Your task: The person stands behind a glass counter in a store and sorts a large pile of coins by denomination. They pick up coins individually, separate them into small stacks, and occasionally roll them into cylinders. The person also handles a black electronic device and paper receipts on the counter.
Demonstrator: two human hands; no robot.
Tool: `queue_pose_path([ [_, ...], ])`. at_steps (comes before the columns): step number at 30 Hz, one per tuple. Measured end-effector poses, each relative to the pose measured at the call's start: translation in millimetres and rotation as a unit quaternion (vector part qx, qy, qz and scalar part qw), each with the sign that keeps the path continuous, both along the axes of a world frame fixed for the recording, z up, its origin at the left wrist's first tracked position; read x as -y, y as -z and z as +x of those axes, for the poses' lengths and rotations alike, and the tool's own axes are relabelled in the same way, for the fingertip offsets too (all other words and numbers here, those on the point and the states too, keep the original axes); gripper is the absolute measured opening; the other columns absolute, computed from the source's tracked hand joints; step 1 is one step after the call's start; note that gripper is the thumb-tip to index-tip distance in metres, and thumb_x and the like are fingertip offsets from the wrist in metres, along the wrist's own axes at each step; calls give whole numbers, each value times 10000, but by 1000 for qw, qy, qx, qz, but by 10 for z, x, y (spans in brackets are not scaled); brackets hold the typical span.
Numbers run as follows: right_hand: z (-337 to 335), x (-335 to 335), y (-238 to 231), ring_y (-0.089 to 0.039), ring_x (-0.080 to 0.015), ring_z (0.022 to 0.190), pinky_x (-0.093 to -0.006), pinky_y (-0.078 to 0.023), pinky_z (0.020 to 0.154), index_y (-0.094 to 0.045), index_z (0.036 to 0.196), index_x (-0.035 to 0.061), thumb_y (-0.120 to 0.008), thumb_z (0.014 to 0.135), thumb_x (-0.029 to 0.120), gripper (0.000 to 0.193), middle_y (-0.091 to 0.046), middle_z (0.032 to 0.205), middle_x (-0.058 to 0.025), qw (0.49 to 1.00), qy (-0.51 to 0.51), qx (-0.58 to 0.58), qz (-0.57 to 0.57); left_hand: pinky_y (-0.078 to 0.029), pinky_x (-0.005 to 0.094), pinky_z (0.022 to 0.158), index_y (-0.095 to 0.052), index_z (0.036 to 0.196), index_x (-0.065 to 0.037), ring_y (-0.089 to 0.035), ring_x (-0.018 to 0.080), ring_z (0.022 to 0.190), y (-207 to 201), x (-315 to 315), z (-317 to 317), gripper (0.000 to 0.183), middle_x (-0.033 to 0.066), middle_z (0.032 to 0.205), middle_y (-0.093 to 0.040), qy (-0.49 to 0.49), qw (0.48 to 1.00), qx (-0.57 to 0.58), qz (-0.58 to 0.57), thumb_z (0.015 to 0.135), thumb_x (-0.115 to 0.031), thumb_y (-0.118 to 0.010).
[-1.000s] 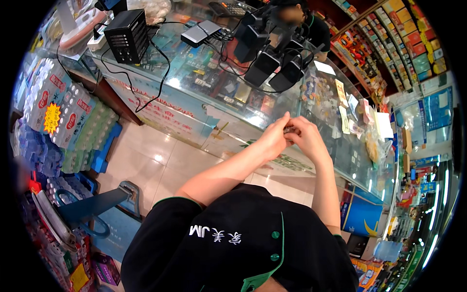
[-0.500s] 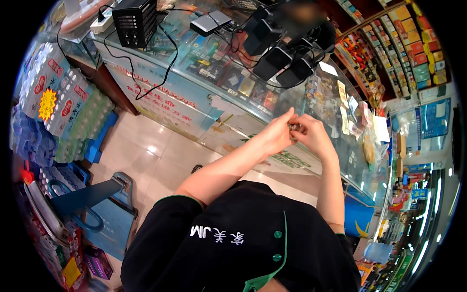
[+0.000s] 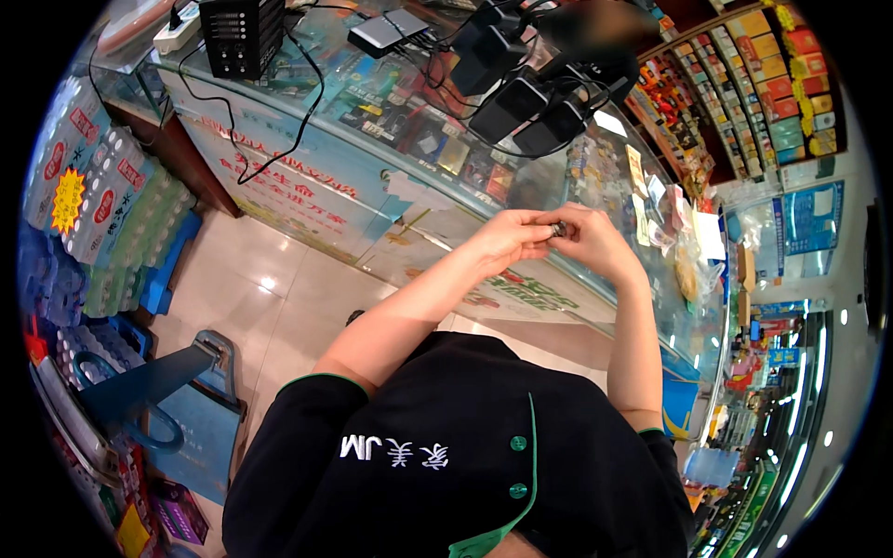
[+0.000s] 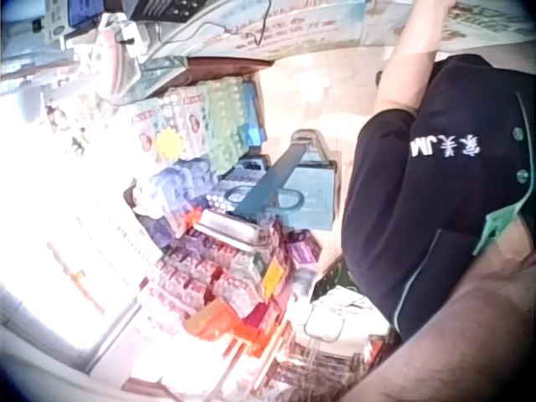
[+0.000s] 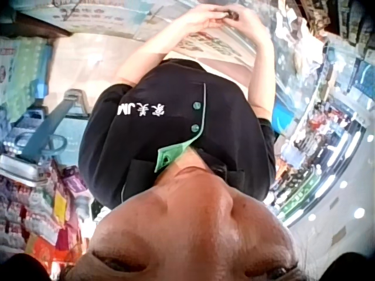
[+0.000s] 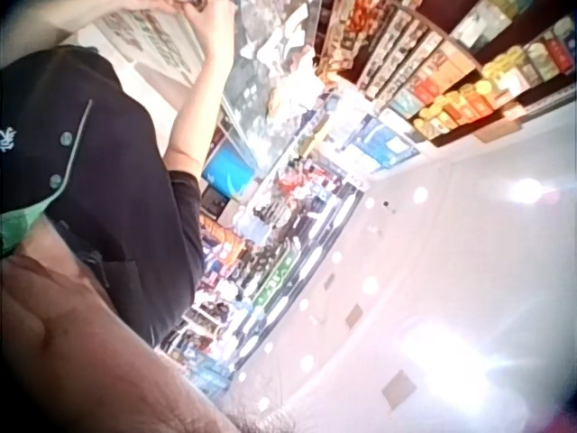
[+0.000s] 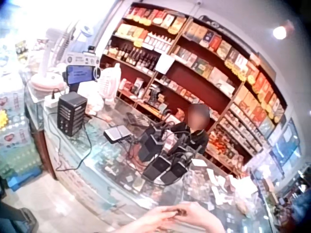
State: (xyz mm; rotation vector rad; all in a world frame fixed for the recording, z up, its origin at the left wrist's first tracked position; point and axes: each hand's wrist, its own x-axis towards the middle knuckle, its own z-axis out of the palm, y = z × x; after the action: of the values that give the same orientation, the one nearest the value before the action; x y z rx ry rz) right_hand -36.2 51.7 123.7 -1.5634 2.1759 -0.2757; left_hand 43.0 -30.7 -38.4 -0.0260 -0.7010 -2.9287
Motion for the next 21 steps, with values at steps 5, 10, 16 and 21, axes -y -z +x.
queue_pose_path([
  [5, 172, 31, -190, -492, -130, 583, -275, -433, 559, -680, 1026, 42, -687, 725, 24, 301, -640, 759, -73, 999, 44, -14, 7, -526, 278, 850, -553, 1250, -49, -630, 124, 960, -119, 15, 60, 411, 32, 1098, -635, -4, 998, -54, 24, 867, -134, -676],
  [10, 234, 35, -353, -533, -172, 597, -309, -453, 588, -682, 986, 44, -735, 698, 60, 293, -647, 753, -101, 999, 40, -24, 28, -541, 267, 824, -533, 1273, -28, -637, 126, 944, -206, 54, 129, 456, 42, 1077, -638, 6, 997, -74, -13, 849, -99, -687],
  [16, 163, -47, -269, -515, -157, 616, -295, -437, 579, -694, 960, 60, -781, 640, 54, 332, -606, 774, -63, 998, -18, -3, -60, -546, 276, 822, -519, 1266, 21, -642, 138, 940, -276, 136, 174, 450, 65, 1075, -639, 29, 996, -67, -49, 848, -56, -667],
  [21, 154, -87, -246, -518, -148, 650, -288, -443, 602, -695, 976, 67, -777, 642, 19, 347, -557, 817, -42, 998, 0, 22, -62, -548, 281, 834, -516, 1240, 37, -645, 148, 932, -331, 168, 174, 439, 80, 1068, -643, 32, 996, -61, -53, 825, 5, -656],
])
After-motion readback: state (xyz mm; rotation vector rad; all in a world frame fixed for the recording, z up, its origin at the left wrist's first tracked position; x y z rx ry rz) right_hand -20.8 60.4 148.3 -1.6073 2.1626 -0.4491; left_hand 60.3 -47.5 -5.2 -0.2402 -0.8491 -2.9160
